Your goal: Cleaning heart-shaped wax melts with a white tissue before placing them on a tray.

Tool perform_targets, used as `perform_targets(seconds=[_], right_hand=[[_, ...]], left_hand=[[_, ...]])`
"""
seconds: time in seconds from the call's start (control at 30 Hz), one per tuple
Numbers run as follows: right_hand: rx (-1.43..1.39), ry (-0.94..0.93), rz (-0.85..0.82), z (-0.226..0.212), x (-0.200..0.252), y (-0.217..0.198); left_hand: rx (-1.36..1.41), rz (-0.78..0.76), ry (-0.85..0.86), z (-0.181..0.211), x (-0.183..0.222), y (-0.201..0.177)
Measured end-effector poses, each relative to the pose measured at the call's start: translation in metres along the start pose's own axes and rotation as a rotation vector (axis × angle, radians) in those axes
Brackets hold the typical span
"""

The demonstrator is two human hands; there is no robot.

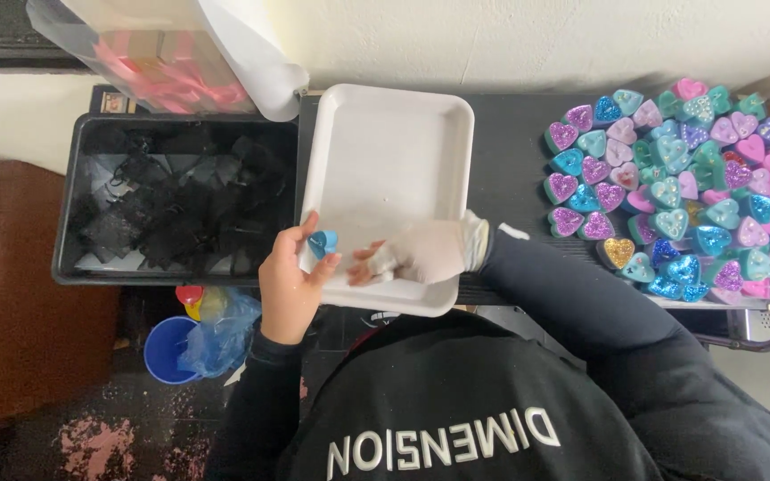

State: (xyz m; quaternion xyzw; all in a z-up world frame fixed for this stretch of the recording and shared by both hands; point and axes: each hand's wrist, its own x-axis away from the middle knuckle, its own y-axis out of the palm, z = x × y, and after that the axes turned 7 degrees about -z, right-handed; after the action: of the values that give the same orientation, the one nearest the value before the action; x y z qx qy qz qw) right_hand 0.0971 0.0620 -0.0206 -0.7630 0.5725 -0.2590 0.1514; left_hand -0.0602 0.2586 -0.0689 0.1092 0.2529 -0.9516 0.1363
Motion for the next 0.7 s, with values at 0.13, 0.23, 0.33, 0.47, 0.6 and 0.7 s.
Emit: perform_targets(seconds=[0.13,0.23,0.33,0.47,0.6,0.7], right_hand=[[0.039,0.044,0.396,0.008,0.019,-0.049],[0.200,0.352,0.749,0.014,0.004,-0.065],[0.105,0.847,0.673,0.032,-0.023,-0.052],[0.274,0.299,0.353,0.022,-0.030,-0.003],[-0.020,0.083,0.071,-0.005,0.008,0.017],[-0.100,-0.087,0.319,-0.003,0.045,0.011]], left_hand=[[0.073,-0.048,-0.138,0.004,-0.002,-0.002],[0.013,-0.050,-0.062,0.008,-0.002,-0.001],[0.096,-0.054,-0.131,0.008,-0.003,0.000],[0.048,0.002,-0.046,0.007,-0.002,0.002],[0.017,-0.002,-0.069,0.006,-0.004,0.002],[-0.018,-0.017,-0.069,0.009,-0.003,0.000]])
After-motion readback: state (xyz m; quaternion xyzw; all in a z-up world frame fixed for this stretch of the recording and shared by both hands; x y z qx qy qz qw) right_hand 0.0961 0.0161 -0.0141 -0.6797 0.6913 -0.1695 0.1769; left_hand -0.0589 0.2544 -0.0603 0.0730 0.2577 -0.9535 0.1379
